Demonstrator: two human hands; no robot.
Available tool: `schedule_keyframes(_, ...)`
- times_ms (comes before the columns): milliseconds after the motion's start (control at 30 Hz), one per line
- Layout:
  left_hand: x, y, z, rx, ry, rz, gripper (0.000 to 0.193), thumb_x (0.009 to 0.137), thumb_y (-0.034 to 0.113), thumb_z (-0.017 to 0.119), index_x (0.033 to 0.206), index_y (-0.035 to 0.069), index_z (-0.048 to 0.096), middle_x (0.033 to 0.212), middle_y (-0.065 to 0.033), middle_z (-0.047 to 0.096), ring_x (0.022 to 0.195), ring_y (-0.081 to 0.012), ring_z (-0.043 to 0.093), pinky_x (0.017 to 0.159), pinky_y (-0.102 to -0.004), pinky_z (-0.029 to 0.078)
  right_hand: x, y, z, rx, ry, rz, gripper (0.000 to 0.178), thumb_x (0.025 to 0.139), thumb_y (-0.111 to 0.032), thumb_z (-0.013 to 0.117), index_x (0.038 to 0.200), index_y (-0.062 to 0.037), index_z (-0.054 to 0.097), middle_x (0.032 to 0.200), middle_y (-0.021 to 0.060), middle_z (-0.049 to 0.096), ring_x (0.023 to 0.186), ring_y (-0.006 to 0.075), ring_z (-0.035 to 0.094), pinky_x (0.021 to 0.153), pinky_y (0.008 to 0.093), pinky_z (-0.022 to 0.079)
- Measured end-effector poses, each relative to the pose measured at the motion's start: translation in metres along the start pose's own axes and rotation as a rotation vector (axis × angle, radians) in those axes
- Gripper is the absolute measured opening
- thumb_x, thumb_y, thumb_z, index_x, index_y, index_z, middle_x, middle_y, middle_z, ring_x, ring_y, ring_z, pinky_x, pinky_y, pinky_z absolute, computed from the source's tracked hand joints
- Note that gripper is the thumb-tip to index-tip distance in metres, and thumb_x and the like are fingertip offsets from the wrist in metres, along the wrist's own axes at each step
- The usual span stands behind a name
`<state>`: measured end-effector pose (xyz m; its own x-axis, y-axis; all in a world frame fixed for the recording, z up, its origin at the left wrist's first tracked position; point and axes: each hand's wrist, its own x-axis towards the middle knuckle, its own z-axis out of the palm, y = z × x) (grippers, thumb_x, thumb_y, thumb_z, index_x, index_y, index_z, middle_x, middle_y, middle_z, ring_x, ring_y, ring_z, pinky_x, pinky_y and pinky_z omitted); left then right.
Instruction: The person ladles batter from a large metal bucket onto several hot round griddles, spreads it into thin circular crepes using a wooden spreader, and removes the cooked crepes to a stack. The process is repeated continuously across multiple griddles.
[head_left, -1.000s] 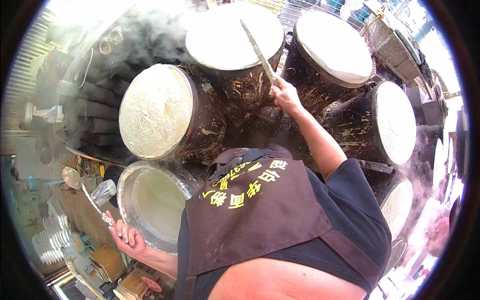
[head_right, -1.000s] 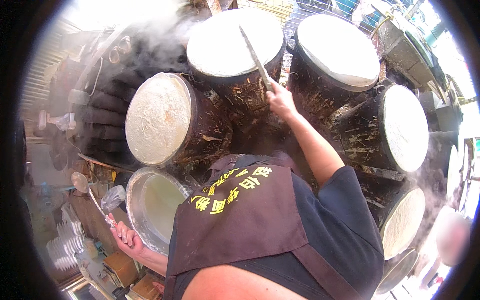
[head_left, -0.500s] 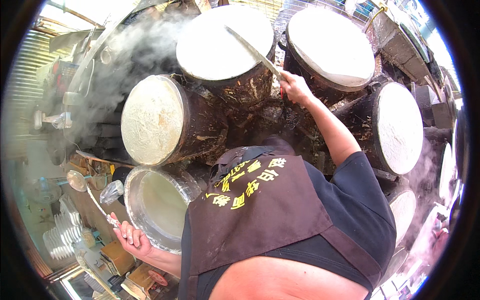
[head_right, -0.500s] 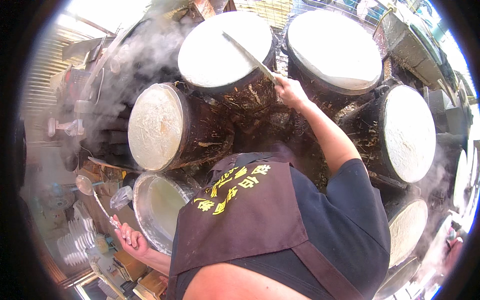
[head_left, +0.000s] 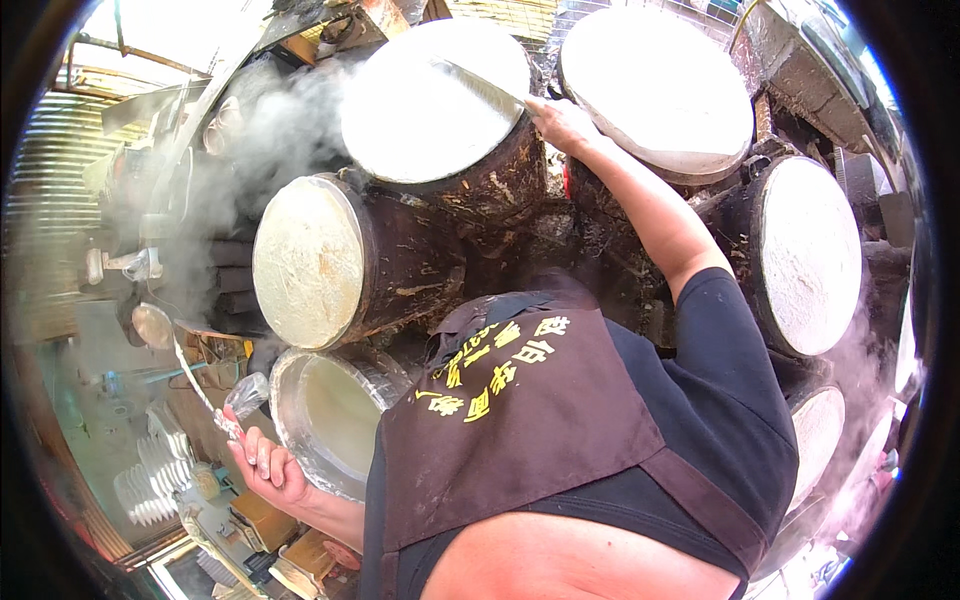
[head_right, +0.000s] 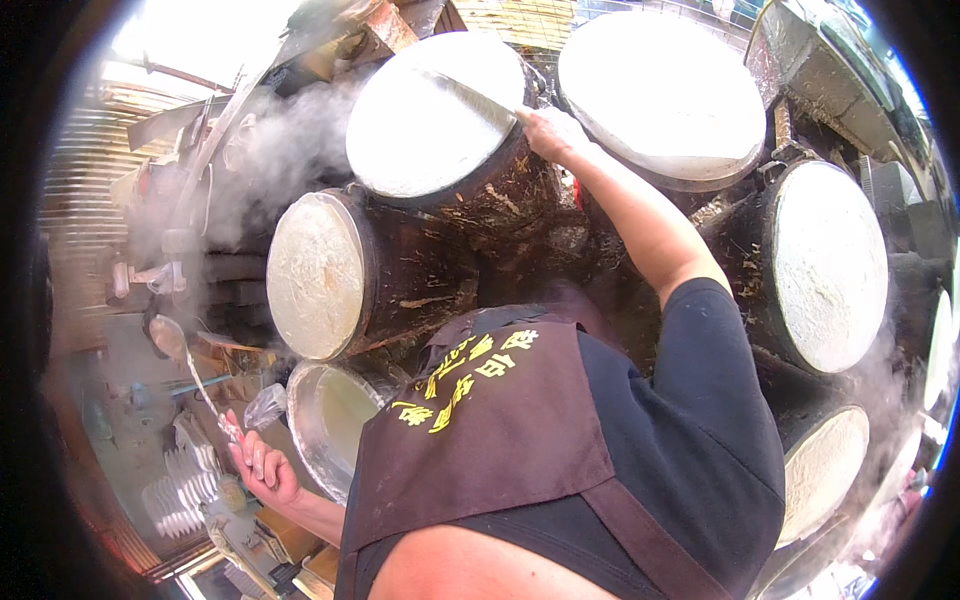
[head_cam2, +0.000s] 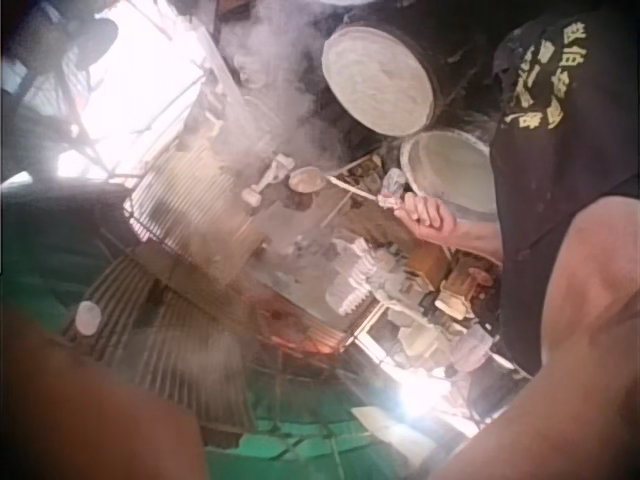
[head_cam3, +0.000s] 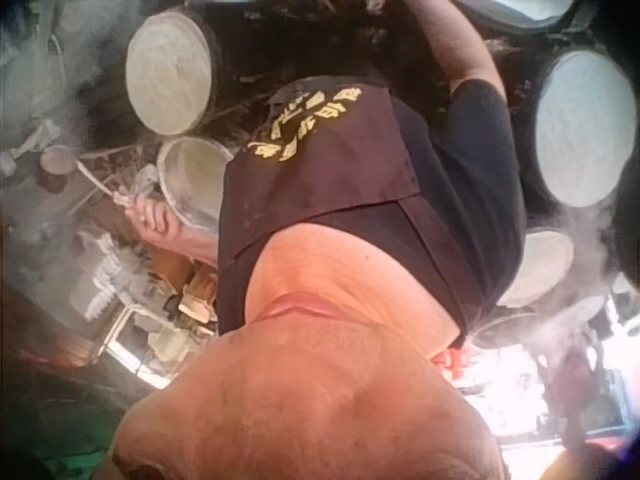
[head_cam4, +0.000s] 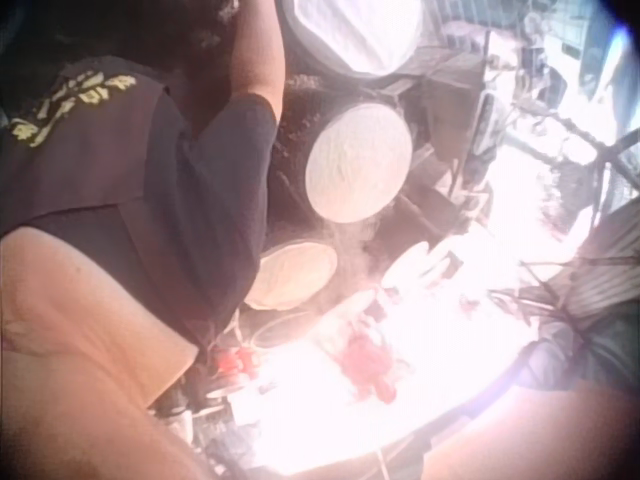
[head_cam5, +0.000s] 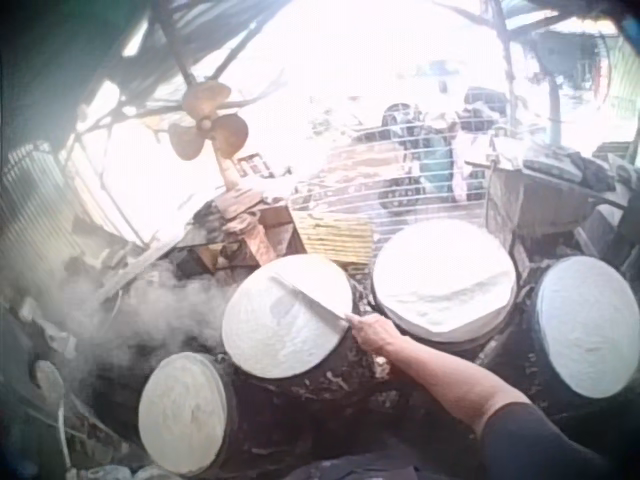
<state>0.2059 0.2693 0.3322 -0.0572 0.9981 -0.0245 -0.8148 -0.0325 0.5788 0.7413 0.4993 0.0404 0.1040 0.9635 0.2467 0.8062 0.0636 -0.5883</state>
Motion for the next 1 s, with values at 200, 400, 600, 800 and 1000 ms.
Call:
schedule_keyframes(200, 0.039, -0.043, 0.039, 0.004, -0.061, -0.151, 0.057, 0.103, 0.016, 0.037, 0.15, 0.008, 0.007, 0.073, -0.0038, 0.037, 0.047, -0.0069, 0.035, 0.031, -0.0183, 0.033, -0.029, -0.061, -0.059, -0.098, -0.425, 0.12, 0.044, 0.094, -0.011, 0.047, 0.138, -0.0057, 0.044, 0.123, 0.0215, 0.059, 0.107, 0.0312, 0.062, 0.094, 0.0384, 0.048)
schedule_keyframes(400, 0.101, -0.109, 0.087, -0.026, -0.16, -0.417, 0.056, 0.104, 0.019, 0.033, 0.151, 0.01, 0.005, 0.074, -0.0058, 0.039, 0.048, -0.0083, 0.039, 0.03, -0.0186, 0.034, 0.073, 0.028, 0.011, 0.217, -0.089, 0.145, 0.045, 0.094, -0.008, 0.036, 0.138, -0.0002, 0.042, 0.118, 0.0223, 0.061, 0.093, 0.0281, 0.064, 0.083, 0.0362, 0.052)
schedule_keyframes(600, 0.132, -0.169, 0.094, 0.045, -0.145, -0.639, 0.051, 0.104, 0.019, 0.033, 0.15, 0.01, 0.013, 0.074, -0.0041, 0.04, 0.048, -0.0083, 0.039, 0.034, -0.02, 0.037, 0.065, -0.083, -0.066, 0.217, -0.45, 0.358, 0.043, 0.096, -0.013, 0.038, 0.139, -0.006, 0.043, 0.118, 0.0231, 0.059, 0.094, 0.0297, 0.062, 0.081, 0.0391, 0.049)
schedule_keyframes(800, 0.152, -0.211, 0.059, 0.056, -0.098, -0.865, 0.046, 0.103, 0.017, 0.035, 0.147, 0.011, 0.024, 0.072, -0.0015, 0.039, 0.049, -0.0073, 0.038, 0.034, -0.0191, 0.035, -0.066, -0.06, -0.003, 0.218, 0.221, 0.333, 0.052, 0.088, -0.008, 0.049, 0.139, -0.0064, 0.039, 0.103, 0.0235, 0.061, 0.094, 0.0384, 0.059, 0.083, 0.0476, 0.047)
schedule_keyframes(1000, 0.184, -0.256, 0.05, 0.056, -0.026, -0.949, 0.035, 0.103, 0.017, 0.037, 0.137, 0.009, 0.041, 0.069, -0.0003, 0.04, 0.048, -0.0067, 0.038, 0.034, -0.0188, 0.035, 0.008, -0.068, 0.0, 0.099, -0.133, 0.29, 0.049, 0.085, -0.005, 0.045, 0.134, -0.0053, 0.044, 0.089, 0.0233, 0.064, 0.084, 0.0395, 0.063, 0.078, 0.0484, 0.05)
